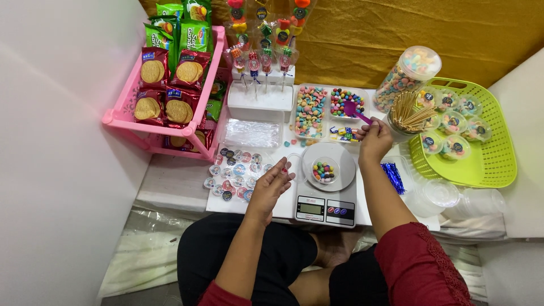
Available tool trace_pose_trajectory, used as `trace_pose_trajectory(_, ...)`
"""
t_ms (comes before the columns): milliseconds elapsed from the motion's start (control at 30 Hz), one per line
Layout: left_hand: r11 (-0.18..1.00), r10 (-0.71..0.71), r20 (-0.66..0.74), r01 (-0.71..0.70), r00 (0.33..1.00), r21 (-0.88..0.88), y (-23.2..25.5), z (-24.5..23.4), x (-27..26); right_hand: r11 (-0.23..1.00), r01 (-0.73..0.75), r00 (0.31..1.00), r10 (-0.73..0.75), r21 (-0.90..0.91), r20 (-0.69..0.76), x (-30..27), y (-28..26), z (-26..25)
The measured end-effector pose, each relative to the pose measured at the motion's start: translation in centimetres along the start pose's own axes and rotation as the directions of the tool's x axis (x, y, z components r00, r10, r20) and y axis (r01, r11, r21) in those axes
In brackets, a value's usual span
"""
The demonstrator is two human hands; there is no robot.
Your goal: Weighing and portioning small colorful candies into plastic cups using a spoon and a digital scale
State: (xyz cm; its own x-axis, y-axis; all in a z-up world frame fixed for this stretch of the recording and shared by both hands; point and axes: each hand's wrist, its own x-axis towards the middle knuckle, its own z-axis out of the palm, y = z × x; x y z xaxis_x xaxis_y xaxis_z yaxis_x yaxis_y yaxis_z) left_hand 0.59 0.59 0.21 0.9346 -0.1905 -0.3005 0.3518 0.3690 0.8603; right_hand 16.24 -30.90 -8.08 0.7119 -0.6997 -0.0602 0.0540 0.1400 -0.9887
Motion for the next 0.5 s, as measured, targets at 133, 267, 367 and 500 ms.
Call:
trace_pose_trajectory(133,1.000,0.008,-0.004,-0.008,1.000,0.002,-0.1,0.0,0.1,0.997,0.051,0.998,-0.049,-0.063,0.030,-0.2,-0.6,0.4)
trace_pose_trajectory(267,1.000,0.008,-0.010,-0.008,1.000,-0.002,-0.1,0.0,0.1,0.968,-0.190,0.980,0.197,0.161,-0.027,0.5,0.7,-0.2)
trace_pose_trajectory(367,1.000,0.006,-0.011,-0.006,1.000,-0.003,-0.1,-0.1,0.0,0.910,-0.308,0.942,0.332,0.277,-0.044,1.2,1.9,-0.8)
trace_pose_trajectory(500,1.000,0.002,-0.002,-0.002,1.000,0.000,-0.3,-0.2,0.1,0.860,-0.354,0.916,0.398,0.369,-0.049,2.8,3.9,-2.0)
